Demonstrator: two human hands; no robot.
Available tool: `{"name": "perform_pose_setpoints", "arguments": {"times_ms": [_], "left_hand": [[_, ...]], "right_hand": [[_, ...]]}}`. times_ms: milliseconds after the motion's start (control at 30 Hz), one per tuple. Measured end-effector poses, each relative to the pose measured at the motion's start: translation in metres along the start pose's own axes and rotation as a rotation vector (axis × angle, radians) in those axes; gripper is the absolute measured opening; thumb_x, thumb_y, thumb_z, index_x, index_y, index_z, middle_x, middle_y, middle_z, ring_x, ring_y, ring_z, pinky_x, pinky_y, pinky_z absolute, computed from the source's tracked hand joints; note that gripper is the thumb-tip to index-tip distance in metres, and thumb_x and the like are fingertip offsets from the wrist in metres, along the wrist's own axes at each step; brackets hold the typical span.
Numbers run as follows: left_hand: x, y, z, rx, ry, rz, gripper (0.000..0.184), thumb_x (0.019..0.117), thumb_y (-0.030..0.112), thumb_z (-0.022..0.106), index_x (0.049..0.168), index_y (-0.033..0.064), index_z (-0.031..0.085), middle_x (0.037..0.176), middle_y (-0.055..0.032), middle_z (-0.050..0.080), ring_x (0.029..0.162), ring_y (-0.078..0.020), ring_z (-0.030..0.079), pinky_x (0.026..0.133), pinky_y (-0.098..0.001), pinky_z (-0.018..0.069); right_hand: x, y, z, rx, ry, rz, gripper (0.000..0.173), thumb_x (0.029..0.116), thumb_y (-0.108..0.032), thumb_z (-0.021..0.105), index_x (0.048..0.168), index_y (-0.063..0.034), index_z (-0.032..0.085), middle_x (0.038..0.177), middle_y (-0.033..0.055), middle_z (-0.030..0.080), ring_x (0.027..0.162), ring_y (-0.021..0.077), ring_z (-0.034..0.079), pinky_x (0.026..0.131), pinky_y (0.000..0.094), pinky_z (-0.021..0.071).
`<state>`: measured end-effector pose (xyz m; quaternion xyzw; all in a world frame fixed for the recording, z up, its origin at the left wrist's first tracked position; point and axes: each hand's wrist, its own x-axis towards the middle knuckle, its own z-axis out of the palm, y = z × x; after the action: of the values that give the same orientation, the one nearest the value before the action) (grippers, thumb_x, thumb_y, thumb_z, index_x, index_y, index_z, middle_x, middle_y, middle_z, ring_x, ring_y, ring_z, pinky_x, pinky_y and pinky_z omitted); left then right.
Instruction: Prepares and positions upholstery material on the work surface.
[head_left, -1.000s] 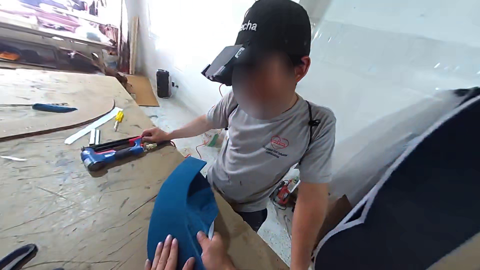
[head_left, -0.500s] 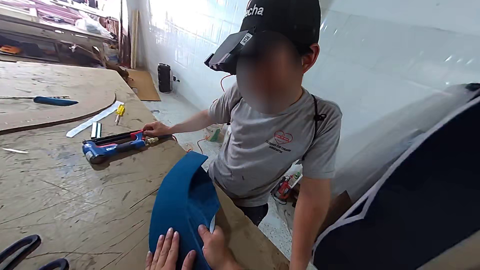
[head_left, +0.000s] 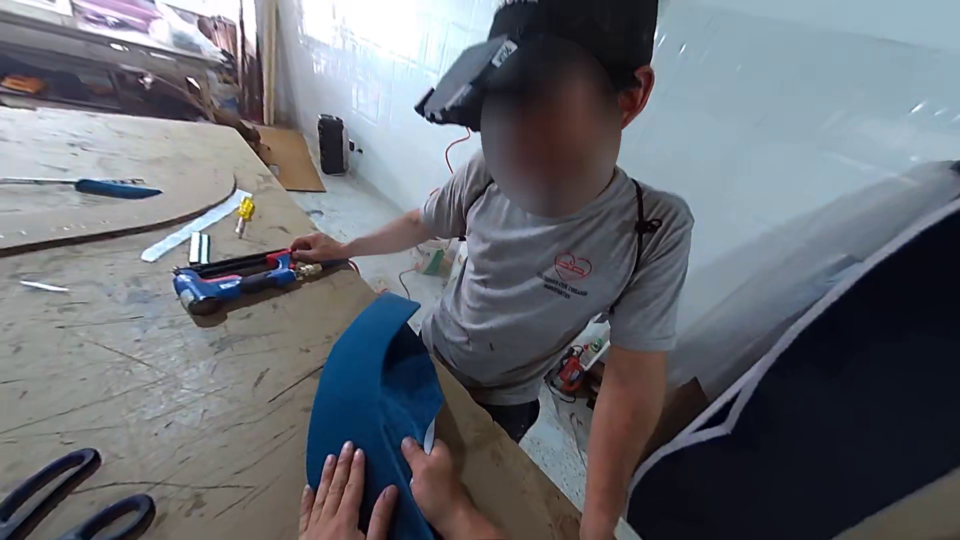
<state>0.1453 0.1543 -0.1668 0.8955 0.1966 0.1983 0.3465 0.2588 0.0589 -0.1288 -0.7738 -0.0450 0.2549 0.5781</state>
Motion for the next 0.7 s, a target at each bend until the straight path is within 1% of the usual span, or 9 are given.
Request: {"name": "perform_pose_setpoints", "arguments": {"times_ms": [100,200,367,567,700], "left_hand": [[-0.0052,-0.0030,0.0005,0.029,0.009,-0.007,0.080,0.1037,0.059,0.039,0.151,-0.0045,0.046,0.161,-0.0217,0.039,0.152,-0.0450,0.031,0.124,-0.0653,0.0167],[-0.0031,-0.0019,0.0012,0.017,-0.009,-0.006,0.079,0.1039,0.058,0.040,0.152,-0.0046,0.045,0.163,-0.0213,0.037,0.153,-0.0445,0.029,0.124,-0.0648,0.0148],[-0.0046,-0.0021,0.0005,0.016,-0.012,-0.009,0.079,0.1040,0.058,0.040,0.152,-0.0049,0.045,0.162,-0.0219,0.037,0.153,-0.0446,0.029,0.124,-0.0647,0.0146],[-0.0043,-0.0008,0.0009,0.016,-0.002,-0.006,0.077,0.1044,0.056,0.041,0.152,-0.0045,0.045,0.162,-0.0215,0.038,0.152,-0.0445,0.029,0.124,-0.0650,0.0144],[-0.0033,-0.0017,0.0009,0.015,-0.009,-0.004,0.079,0.1043,0.057,0.040,0.152,-0.0051,0.044,0.163,-0.0220,0.036,0.153,-0.0447,0.028,0.124,-0.0655,0.0137]], "right_hand": [[-0.0022,0.0042,0.0025,-0.003,-0.008,0.003,0.031,0.1070,-0.028,0.055,0.100,0.0005,0.064,0.085,0.0095,0.064,0.080,0.0156,0.064,0.077,0.0366,0.0541],[-0.0011,0.0044,0.0008,-0.001,-0.003,-0.001,0.032,0.1073,-0.029,0.054,0.101,0.0003,0.064,0.086,0.0096,0.064,0.081,0.0157,0.064,0.078,0.0365,0.0539],[-0.0012,0.0055,0.0018,0.014,-0.008,-0.003,0.031,0.1073,-0.028,0.054,0.102,0.0008,0.064,0.087,0.0098,0.065,0.083,0.0156,0.065,0.079,0.0367,0.0544],[0.0001,0.0075,0.0008,0.010,-0.006,-0.008,0.030,0.1069,-0.028,0.055,0.101,0.0003,0.063,0.085,0.0092,0.064,0.081,0.0153,0.064,0.077,0.0364,0.0542],[0.0008,0.0072,0.0013,0.011,0.000,-0.002,0.030,0.1068,-0.029,0.055,0.099,-0.0006,0.063,0.084,0.0084,0.064,0.079,0.0151,0.064,0.076,0.0362,0.0539]]}}
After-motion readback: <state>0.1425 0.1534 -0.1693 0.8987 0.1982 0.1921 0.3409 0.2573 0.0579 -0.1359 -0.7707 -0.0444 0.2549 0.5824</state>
